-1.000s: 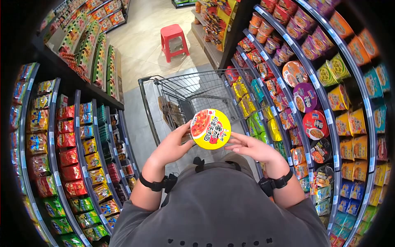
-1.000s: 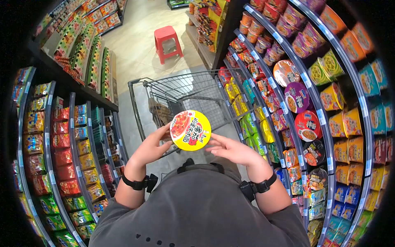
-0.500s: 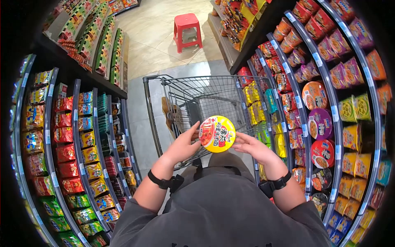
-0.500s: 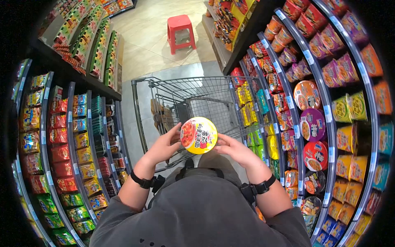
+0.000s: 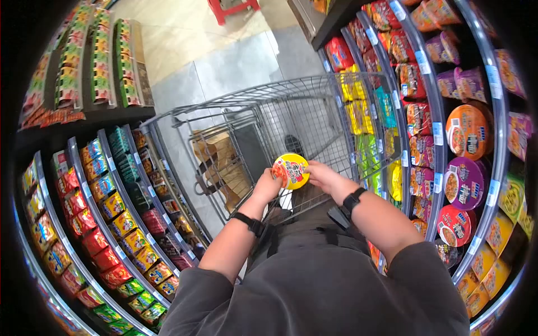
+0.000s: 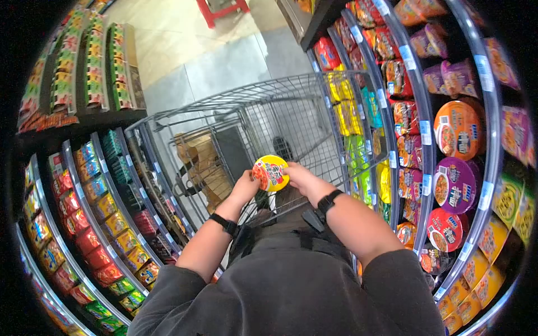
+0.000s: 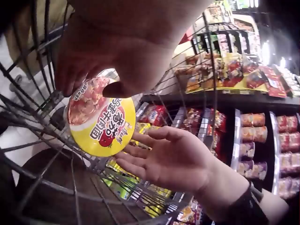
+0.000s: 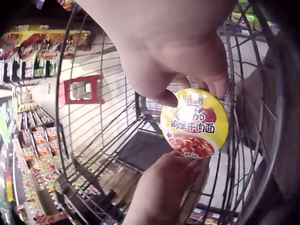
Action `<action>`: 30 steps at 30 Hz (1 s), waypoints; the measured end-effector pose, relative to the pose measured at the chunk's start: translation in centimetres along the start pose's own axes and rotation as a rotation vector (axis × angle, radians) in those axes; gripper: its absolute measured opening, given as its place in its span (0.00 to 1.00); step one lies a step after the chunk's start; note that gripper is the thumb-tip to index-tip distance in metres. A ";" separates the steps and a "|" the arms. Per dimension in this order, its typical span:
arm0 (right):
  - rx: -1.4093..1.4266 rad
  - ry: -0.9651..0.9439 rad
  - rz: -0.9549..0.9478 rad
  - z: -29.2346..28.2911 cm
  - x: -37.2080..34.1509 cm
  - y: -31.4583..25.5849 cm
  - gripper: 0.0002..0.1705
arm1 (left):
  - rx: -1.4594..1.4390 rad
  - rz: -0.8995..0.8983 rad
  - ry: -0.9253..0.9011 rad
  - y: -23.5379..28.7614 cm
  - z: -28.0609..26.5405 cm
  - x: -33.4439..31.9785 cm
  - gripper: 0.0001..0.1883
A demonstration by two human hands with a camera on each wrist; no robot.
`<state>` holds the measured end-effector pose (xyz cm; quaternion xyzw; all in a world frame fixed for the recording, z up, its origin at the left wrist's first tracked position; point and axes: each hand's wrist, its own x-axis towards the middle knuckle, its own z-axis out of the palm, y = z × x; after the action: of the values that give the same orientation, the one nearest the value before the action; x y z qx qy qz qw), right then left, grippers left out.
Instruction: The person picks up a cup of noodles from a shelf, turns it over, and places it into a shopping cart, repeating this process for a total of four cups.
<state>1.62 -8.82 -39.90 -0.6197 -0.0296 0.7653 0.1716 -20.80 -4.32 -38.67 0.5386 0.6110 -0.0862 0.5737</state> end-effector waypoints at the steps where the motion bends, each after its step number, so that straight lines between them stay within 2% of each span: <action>1: -0.043 0.097 0.032 0.6 0.4 -0.8 0.29 | 0.010 -0.060 0.007 -0.6 1.0 1.5 0.30; 4: -0.072 0.211 -0.040 1.4 1.7 -1.9 0.23 | -0.059 -0.188 0.011 -2.1 3.5 4.5 0.30; 5: -0.088 0.210 -0.016 1.2 2.4 -1.9 0.24 | -0.079 -0.245 0.033 -2.6 4.1 5.1 0.30; 7: -0.135 0.086 0.039 -0.3 5.7 -0.7 0.33 | -0.113 -0.278 0.026 -4.0 5.5 6.7 0.30; 11: -0.179 0.062 0.084 -0.9 8.3 -0.2 0.33 | -0.194 -0.337 0.002 -6.0 7.2 8.3 0.30; 13: -0.207 0.053 0.000 -0.7 7.9 -0.9 0.35 | -0.337 -0.343 -0.043 -7.5 8.2 9.0 0.25; 15: -0.226 0.078 0.008 -1.3 10.5 0.7 0.36 | -0.368 -0.381 -0.022 -9.5 9.6 9.8 0.24; 17: -0.310 0.046 0.060 -1.5 11.3 0.8 0.36 | -0.332 -0.391 0.080 -11.3 10.7 10.4 0.24; 18: -0.334 0.069 0.026 -1.5 11.8 1.2 0.35 | -0.331 -0.392 0.081 -11.0 10.4 10.3 0.24; 20: -0.309 0.033 0.043 -2.0 12.6 1.8 0.34 | -0.315 -0.387 -0.042 -10.5 9.4 10.2 0.26; 23: -0.310 -0.009 0.025 -2.4 12.4 2.1 0.32 | -0.341 -0.377 -0.117 -12.8 10.0 11.2 0.25; 26: -0.310 0.033 -0.012 -3.0 12.4 3.0 0.28 | -0.232 -0.295 -0.148 -11.6 8.6 10.7 0.23; 27: -0.280 0.081 -0.002 -3.3 12.4 3.3 0.26 | -0.231 -0.275 -0.132 -9.9 7.5 9.9 0.23; 28: -0.264 0.091 -0.073 -3.7 12.0 3.6 0.25 | -0.283 -0.238 -0.135 -7.3 6.1 8.5 0.22; 29: -0.271 0.094 -0.100 -3.3 10.2 2.3 0.25 | -0.336 -0.197 -0.138 -5.7 5.0 7.5 0.22; 30: -0.227 0.075 -0.040 -2.8 7.4 0.2 0.25 | -0.337 -0.153 -0.121 -5.5 4.6 7.3 0.21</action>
<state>2.98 -7.29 -47.51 -0.6624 -0.1219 0.7299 0.1166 -20.43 -5.77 -48.76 0.3809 0.6203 -0.0582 0.6832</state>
